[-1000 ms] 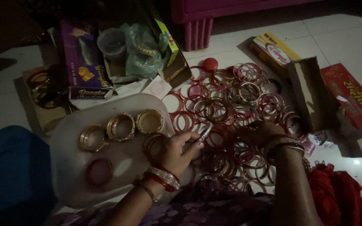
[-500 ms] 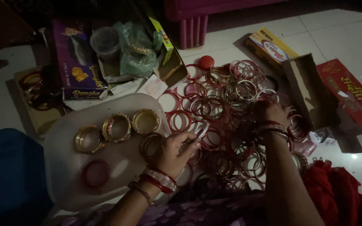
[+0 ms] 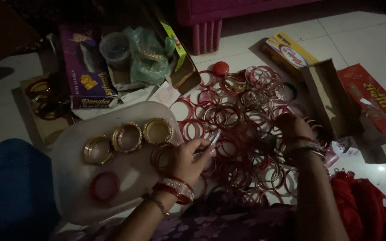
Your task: The person sits on the floor and sorts a large pile of bangles by hand. They pick up bangles from a pile, separate them by color or style, and place selected ones into a plastic container or onto a red cloth.
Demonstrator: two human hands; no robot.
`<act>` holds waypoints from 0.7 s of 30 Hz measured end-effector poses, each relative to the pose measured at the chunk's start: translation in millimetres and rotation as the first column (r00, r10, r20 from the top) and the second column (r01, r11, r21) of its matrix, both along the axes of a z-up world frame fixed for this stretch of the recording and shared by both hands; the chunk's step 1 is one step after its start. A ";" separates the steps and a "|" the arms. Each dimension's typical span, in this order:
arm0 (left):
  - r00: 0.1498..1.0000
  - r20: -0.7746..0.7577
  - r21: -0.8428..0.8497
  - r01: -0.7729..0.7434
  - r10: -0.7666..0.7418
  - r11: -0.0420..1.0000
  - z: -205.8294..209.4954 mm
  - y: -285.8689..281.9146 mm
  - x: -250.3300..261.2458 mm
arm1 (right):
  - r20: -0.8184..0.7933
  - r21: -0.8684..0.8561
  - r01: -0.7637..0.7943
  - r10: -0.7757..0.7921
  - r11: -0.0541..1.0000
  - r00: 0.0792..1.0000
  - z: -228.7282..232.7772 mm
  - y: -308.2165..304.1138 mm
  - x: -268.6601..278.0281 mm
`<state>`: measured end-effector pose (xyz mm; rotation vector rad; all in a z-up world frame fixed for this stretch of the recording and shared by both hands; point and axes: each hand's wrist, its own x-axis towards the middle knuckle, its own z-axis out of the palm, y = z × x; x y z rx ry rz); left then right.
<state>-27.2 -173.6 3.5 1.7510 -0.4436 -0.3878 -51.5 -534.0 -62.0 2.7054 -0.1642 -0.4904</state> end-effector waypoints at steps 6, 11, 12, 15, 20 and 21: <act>0.973 -0.232 -0.086 -0.033 0.012 0.996 -1.3 -22.2 9.4 | -0.205 0.972 0.224 -0.712 -0.068 0.672 32.4 27.6 -29.7; 0.943 -0.327 -0.246 -0.017 -0.066 0.969 -1.4 -48.0 6.3 | -0.348 0.936 0.223 -0.632 -0.272 0.692 71.3 75.3 -31.3; 0.944 -0.318 -0.327 -0.023 -0.088 0.945 -1.4 -51.4 6.6 | -0.284 0.958 0.204 -0.587 -0.200 0.758 75.4 87.5 -29.1; 0.913 -0.403 -0.129 -0.127 0.065 0.984 -4.4 -50.7 13.5 | -0.202 0.978 0.160 -0.414 -0.135 0.888 84.1 122.9 -20.4; 0.811 -0.515 -0.097 -0.376 0.277 0.921 -23.2 -34.1 30.6 | -0.381 0.901 0.266 -0.331 -0.343 0.863 87.9 177.7 -10.4; 0.843 -0.484 -0.137 -0.335 0.232 0.932 -25.3 -30.0 32.6 | -0.428 0.881 0.276 -0.397 -0.384 0.812 89.4 182.9 -10.9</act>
